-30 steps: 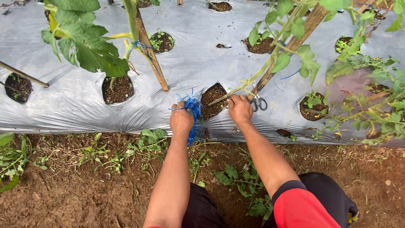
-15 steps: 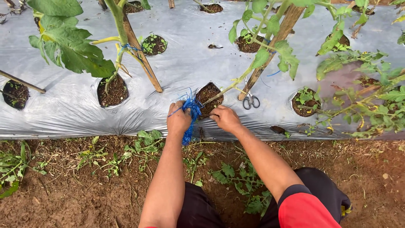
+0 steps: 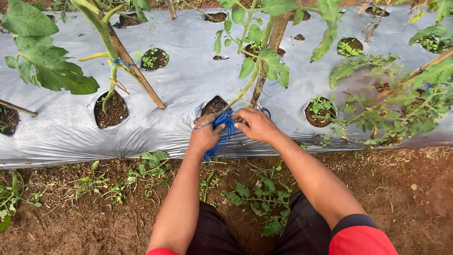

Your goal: The person prunes tomato plants using shears and ties them to bamboo stakes with blue string. They cut off lower leaves and branches, then wrap the blue string around the plant stem and stake to secure it.

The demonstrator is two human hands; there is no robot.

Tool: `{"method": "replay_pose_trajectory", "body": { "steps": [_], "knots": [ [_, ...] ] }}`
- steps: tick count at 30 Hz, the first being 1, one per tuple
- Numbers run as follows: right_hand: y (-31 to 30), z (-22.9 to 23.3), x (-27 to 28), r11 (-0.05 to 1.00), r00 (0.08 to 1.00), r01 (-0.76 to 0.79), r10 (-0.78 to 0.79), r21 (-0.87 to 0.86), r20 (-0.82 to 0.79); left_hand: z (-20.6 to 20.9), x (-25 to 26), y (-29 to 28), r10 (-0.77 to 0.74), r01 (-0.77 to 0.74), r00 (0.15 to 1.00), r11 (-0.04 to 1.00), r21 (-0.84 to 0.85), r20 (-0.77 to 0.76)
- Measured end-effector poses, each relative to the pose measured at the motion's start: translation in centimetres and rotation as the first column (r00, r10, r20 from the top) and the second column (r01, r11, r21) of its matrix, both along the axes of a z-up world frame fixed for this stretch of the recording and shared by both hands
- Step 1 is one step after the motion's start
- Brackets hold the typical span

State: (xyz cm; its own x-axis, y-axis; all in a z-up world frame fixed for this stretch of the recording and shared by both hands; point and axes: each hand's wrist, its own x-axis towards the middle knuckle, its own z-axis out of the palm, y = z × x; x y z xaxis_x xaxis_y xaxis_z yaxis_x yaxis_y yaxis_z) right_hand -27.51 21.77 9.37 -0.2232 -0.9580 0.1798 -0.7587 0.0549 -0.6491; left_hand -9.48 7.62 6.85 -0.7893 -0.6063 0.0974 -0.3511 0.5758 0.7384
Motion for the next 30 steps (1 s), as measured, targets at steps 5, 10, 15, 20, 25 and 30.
{"method": "replay_pose_trajectory", "body": {
  "steps": [5, 10, 15, 20, 25, 30],
  "knots": [
    [3.3, 1.7, -1.4, 0.988, 0.997, 0.067, -0.071, -0.14, -0.024, 0.3, -2.5, 3.2, -0.149, 0.149, 0.988, 0.989, 0.005, 0.035],
    [6.6, 3.0, -2.8, 0.981, 0.999, 0.052, -0.051, -0.188, 0.01, 2.5, -4.3, 6.1, -0.253, 0.253, 0.967, 0.967, 0.016, 0.022],
    [9.1, 2.6, -5.1, 0.985, 0.99, 0.11, -0.119, -0.131, -0.069, 6.0, -6.1, 9.1, -0.313, 0.312, 0.949, 0.95, 0.021, 0.048],
    [10.8, 2.7, -6.1, 0.995, 0.992, 0.087, -0.091, -0.058, -0.083, 5.2, -7.8, 10.5, -0.319, 0.315, 0.944, 0.948, 0.053, 0.087],
    [10.9, 2.7, -5.3, 0.994, 0.994, 0.107, -0.107, 0.021, -0.024, 1.5, -9.4, 10.9, -0.312, 0.322, 0.94, 0.945, -0.05, 0.139],
    [10.5, 1.0, -5.2, 0.993, 0.991, 0.121, -0.12, 0.007, -0.052, -2.9, -10.8, 10.6, -0.245, 0.254, 0.958, 0.966, -0.048, 0.147]
  ]
}}
